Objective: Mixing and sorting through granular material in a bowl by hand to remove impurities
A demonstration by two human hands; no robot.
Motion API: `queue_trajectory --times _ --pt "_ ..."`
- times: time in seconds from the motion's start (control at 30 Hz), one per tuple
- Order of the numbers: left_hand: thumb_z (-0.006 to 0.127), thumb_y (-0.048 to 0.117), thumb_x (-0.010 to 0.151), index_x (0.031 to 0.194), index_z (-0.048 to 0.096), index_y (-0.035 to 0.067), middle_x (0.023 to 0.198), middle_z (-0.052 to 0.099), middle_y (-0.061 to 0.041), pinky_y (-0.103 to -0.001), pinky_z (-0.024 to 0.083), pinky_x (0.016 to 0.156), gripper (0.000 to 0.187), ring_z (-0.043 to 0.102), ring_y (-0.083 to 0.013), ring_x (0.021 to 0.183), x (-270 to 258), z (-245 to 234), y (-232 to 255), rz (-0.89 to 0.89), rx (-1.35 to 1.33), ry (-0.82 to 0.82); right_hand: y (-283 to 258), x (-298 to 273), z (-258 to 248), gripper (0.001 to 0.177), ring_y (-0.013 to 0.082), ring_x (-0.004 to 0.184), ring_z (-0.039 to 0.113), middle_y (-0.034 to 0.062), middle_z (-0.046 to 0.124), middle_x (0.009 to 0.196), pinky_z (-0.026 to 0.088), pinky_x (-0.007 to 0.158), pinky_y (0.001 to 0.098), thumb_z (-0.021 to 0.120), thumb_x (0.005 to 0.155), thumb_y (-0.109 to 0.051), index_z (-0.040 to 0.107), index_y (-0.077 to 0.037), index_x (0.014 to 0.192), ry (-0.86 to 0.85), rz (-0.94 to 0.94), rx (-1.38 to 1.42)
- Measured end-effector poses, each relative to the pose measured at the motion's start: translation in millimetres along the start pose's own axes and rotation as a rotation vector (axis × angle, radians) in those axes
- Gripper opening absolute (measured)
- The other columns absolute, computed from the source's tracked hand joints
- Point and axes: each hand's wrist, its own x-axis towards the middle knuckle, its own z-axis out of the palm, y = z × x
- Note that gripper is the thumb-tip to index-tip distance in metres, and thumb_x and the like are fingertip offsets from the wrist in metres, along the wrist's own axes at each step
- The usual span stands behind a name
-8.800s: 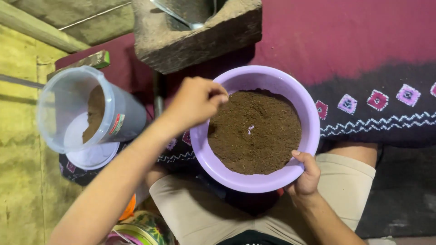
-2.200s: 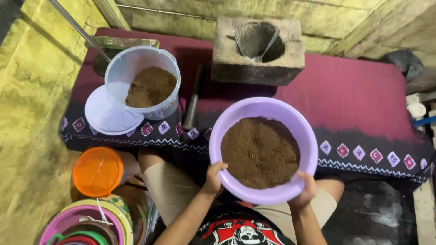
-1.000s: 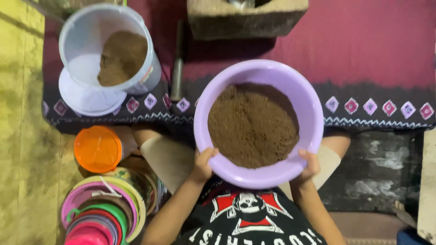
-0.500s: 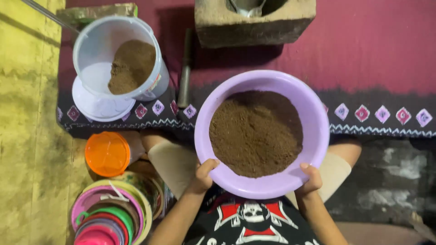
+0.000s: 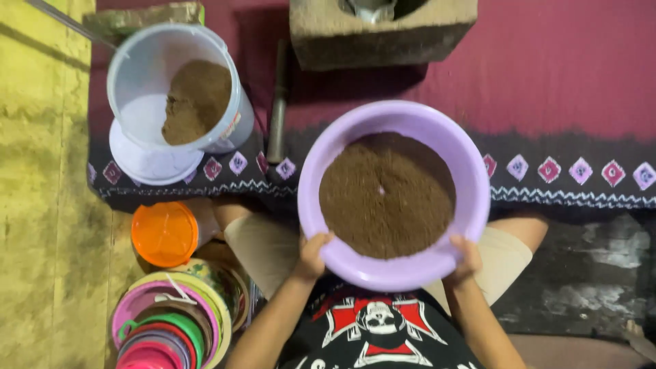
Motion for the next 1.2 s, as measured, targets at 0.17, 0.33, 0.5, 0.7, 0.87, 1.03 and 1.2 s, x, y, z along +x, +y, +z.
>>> queue_trajectory --times 0.17,0.33,0.5,0.7,0.87,1.03,1.2 --pt "0.074 0.004 0.064 0.078 0.063 0.0 0.065 0.05 -0.013 -0.029 0.041 0.053 0.018 0.05 -0.0199 0.061 5.7 16.1 -1.2 -0.034 -0.033 -0.015 -41.3 45.5 6.4 0.02 0.018 0.097 0.047 0.0102 0.053 0.105 0.041 0.087 0.0277 0.047 0.087 -0.016 0.052 -0.005 0.102 -0.006 1.111 0.711" --pt "0.074 0.004 0.066 0.081 0.065 -0.007 0.066 0.052 -0.017 -0.033 0.04 0.053 0.021 0.049 -0.0239 0.061 -31.1 16.9 28.5 -0.052 0.019 0.027 -30.4 29.2 15.2 0.021 0.0318 0.081 0.061 0.0217 0.064 0.093 0.055 0.083 0.0456 0.068 0.091 -0.016 0.058 0.001 0.098 0.199 0.005 0.143" --pt "0.072 0.009 0.061 0.07 0.061 0.002 0.059 0.045 -0.007 -0.027 0.031 0.043 0.016 0.041 -0.016 0.053 0.5 26.7 27.3 -0.001 -0.025 0.001 -48.3 53.6 24.7 0.028 0.0327 0.067 0.064 0.0187 0.062 0.066 0.047 0.067 0.0384 0.067 0.095 -0.018 0.065 0.005 0.078 0.113 0.411 0.157" --pt "0.073 0.005 0.063 0.097 0.065 -0.002 0.069 0.051 -0.011 -0.031 0.041 0.054 0.036 0.051 -0.0201 0.062 19.5 -2.6 -25.5 0.006 -0.012 -0.04 4.0 -5.7 33.4 0.055 0.0291 0.076 0.064 0.016 0.065 0.076 0.049 0.076 0.0371 0.08 0.086 -0.054 0.07 0.0 0.094 0.104 0.386 0.139" --pt "0.07 -0.002 0.062 0.121 0.06 0.001 0.079 0.05 -0.017 -0.039 0.047 0.064 0.06 0.055 -0.0293 0.072 -45.6 36.6 51.7 0.012 -0.012 -0.023 -37.7 30.9 -13.3 0.061 0.0284 0.118 0.037 0.0169 0.037 0.137 0.038 0.097 0.0312 0.045 0.072 -0.03 0.038 -0.005 0.128 -0.037 1.145 0.754" --pt "0.068 0.001 0.066 0.127 0.056 -0.001 0.087 0.051 -0.015 -0.034 0.041 0.069 0.062 0.049 -0.0235 0.081 -1.4 6.5 -9.2 0.072 0.013 -0.062 -130.4 143.0 22.8 0.016 0.0215 0.071 0.052 0.0123 0.05 0.073 0.049 0.09 0.0357 0.063 0.068 -0.016 0.053 -0.008 0.077 0.425 1.375 0.792" --pt "0.068 0.001 0.063 0.133 0.053 0.0 0.095 0.053 -0.017 -0.036 0.042 0.077 0.072 0.05 -0.0257 0.087 -1.8 12.5 -0.8 0.066 0.023 -0.056 -208.7 235.2 34.1 0.035 0.0135 0.088 0.049 0.007 0.042 0.086 0.039 0.101 0.0331 0.066 0.062 -0.016 0.043 -0.006 0.087 0.459 1.474 0.763"
